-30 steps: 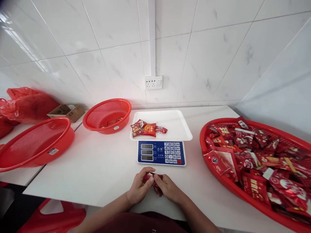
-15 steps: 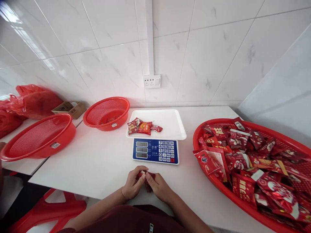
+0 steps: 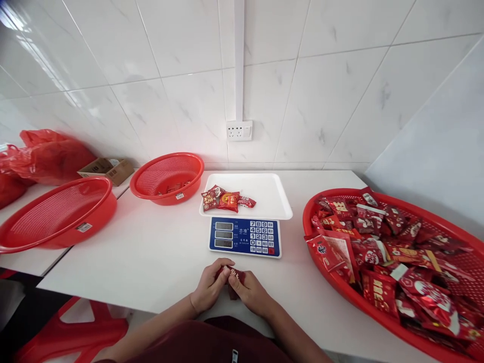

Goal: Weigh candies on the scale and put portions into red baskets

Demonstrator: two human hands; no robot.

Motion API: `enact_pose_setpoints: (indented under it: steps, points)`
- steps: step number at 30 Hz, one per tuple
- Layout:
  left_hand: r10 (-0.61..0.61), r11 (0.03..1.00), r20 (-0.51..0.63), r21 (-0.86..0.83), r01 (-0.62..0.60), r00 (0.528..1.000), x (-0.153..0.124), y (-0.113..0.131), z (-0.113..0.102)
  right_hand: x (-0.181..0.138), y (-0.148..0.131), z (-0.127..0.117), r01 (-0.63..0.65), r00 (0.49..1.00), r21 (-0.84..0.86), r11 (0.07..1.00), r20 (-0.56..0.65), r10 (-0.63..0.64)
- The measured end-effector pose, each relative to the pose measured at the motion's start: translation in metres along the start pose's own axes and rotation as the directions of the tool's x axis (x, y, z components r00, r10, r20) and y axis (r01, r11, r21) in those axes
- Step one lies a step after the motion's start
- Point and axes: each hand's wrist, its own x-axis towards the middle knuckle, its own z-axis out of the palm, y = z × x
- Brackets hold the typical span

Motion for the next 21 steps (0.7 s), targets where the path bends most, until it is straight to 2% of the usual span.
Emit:
enact_pose_setpoints:
  steps: [2,4,5,6,7,9,11,13,15,17,18,19,21]
  points:
    - [0.033,0.996,-0.021,0.080,-0.031,0.999,0.004,-0.002,-0.016,0.000,0.000,0.000,-0.035,0.999,0.013,0.999,-0.013,0.035]
    - [0.081,0.967,-0.181,0.252,-0.033,0.980,0.013,-0.002,-0.053,0.000,0.001,0.000,-0.083,0.996,0.044,0.996,-0.024,0.084]
    - [0.112,0.932,-0.344,0.362,0.022,0.932,0.020,0.000,-0.080,0.000,0.001,0.000,-0.102,0.994,0.058,0.993,-0.026,0.103]
    - [0.146,0.881,-0.508,0.456,0.122,0.849,0.026,0.003,-0.111,0.000,0.002,0.000,-0.114,0.993,0.067,0.991,-0.024,0.116]
    - [0.174,0.813,-0.620,0.529,0.244,0.765,0.031,0.007,-0.146,0.000,0.002,0.000,-0.120,0.992,0.070,0.990,-0.019,0.122]
    - [0.193,0.641,-0.724,0.604,0.474,0.663,0.038,0.015,-0.217,0.000,0.001,0.000,-0.124,0.992,0.072,0.990,-0.008,0.125]
    - [0.152,0.471,-0.778,0.599,0.648,0.609,0.035,0.022,-0.280,0.000,-0.001,0.001,-0.136,0.991,0.068,0.988,-0.005,0.136]
    - [0.023,0.309,-0.813,0.559,0.769,0.582,0.027,0.024,-0.325,0.000,-0.004,0.001,-0.143,0.990,0.056,0.988,0.001,0.144]
    - [-0.153,0.144,-0.836,0.509,0.849,0.527,0.018,0.021,-0.350,0.000,-0.005,0.001,-0.140,0.990,0.043,0.989,0.007,0.140]
    - [-0.284,0.005,-0.837,0.487,0.874,0.468,0.011,0.018,-0.355,0.000,-0.006,0.001,-0.130,0.992,0.032,0.991,0.015,0.129]
    - [-0.316,-0.042,-0.829,0.498,0.866,0.461,0.009,0.017,-0.351,0.000,-0.006,0.001,-0.127,0.992,0.028,0.991,0.014,0.127]
    - [-0.334,-0.065,-0.809,0.532,0.844,0.484,0.007,0.017,-0.344,0.000,-0.006,0.001,-0.126,0.992,0.026,0.992,0.012,0.126]
    - [-0.345,-0.070,-0.742,0.631,0.773,0.574,0.006,0.021,-0.322,0.001,-0.006,0.002,-0.128,0.992,0.026,0.991,0.011,0.128]
